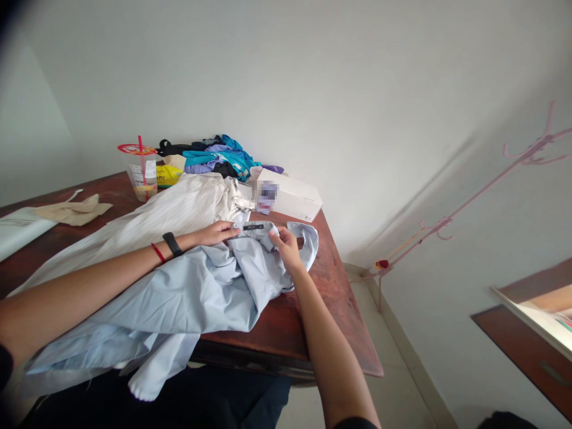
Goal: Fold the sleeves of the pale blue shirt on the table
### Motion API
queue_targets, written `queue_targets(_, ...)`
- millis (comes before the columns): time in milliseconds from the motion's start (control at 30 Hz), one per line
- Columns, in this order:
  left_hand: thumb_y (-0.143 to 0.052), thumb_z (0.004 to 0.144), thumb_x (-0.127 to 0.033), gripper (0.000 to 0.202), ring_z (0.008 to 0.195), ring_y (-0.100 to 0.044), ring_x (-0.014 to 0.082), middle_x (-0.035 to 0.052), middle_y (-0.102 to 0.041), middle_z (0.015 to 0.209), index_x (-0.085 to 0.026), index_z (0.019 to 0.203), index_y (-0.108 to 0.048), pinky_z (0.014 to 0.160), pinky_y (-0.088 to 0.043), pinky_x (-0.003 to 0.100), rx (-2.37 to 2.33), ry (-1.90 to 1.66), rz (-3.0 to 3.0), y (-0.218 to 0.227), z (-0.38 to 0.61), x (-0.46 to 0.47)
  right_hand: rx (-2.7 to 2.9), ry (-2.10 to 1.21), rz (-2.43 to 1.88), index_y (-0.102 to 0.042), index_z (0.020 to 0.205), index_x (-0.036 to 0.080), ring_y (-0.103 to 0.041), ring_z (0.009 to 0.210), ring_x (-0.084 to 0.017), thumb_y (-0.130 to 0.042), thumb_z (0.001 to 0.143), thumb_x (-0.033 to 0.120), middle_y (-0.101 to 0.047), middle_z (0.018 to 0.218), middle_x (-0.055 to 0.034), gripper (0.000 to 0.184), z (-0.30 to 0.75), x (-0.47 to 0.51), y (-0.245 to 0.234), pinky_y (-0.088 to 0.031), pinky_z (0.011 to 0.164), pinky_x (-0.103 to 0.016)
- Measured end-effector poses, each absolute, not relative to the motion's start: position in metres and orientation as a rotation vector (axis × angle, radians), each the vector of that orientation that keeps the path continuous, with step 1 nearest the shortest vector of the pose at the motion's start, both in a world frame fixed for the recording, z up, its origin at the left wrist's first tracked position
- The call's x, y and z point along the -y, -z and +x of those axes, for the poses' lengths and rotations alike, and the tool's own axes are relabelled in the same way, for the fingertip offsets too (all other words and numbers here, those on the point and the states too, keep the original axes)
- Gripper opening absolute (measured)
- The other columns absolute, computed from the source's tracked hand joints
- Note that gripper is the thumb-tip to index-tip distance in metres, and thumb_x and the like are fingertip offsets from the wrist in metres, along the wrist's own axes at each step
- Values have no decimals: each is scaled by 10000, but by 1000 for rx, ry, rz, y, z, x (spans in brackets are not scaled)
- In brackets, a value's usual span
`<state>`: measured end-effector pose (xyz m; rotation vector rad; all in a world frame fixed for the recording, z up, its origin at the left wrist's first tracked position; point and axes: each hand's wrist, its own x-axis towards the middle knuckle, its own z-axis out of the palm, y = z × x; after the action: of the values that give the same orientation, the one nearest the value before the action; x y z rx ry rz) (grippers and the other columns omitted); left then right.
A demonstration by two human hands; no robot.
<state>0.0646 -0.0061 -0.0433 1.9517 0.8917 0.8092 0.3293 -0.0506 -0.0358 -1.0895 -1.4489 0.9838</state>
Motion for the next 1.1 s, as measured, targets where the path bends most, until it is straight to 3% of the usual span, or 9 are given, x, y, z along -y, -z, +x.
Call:
queue_targets(567, -641, 818, -659, 483, 684, -486, 177, 21, -526, 723, -195, 721, -549, 620, -401, 291, -959, -813, 1934, 39, 65, 7, 1404, -1039, -1105, -635, 837, 271, -531, 634, -169, -720, 791, 706, -584, 714, 24, 446, 331, 52, 37, -454, 592, -322)
queue_targets(900, -605, 804, -758, 584, 741, -541, 193, 32, -600, 793, -175, 809, -598, 656, -437, 289, -996, -784, 1920, 44, 62, 3, 1422, -1017, -1145, -624, 843, 265, -563, 675, -194, -696, 787, 762, -590, 724, 9, 505, 332, 49, 40, -468, 605, -336)
queue_targets(1100, -581, 818, -751, 564, 780, -560, 202, 22, -596, 790, -188, 796, -595, 720, -460, 294, -963, -819, 1927, 44, 62, 4, 1405, -1046, -1082, -631, 828, 265, -547, 649, -186, -728, 795, 719, -584, 718, 13, 465, 332, 49, 40, -455, 599, -339)
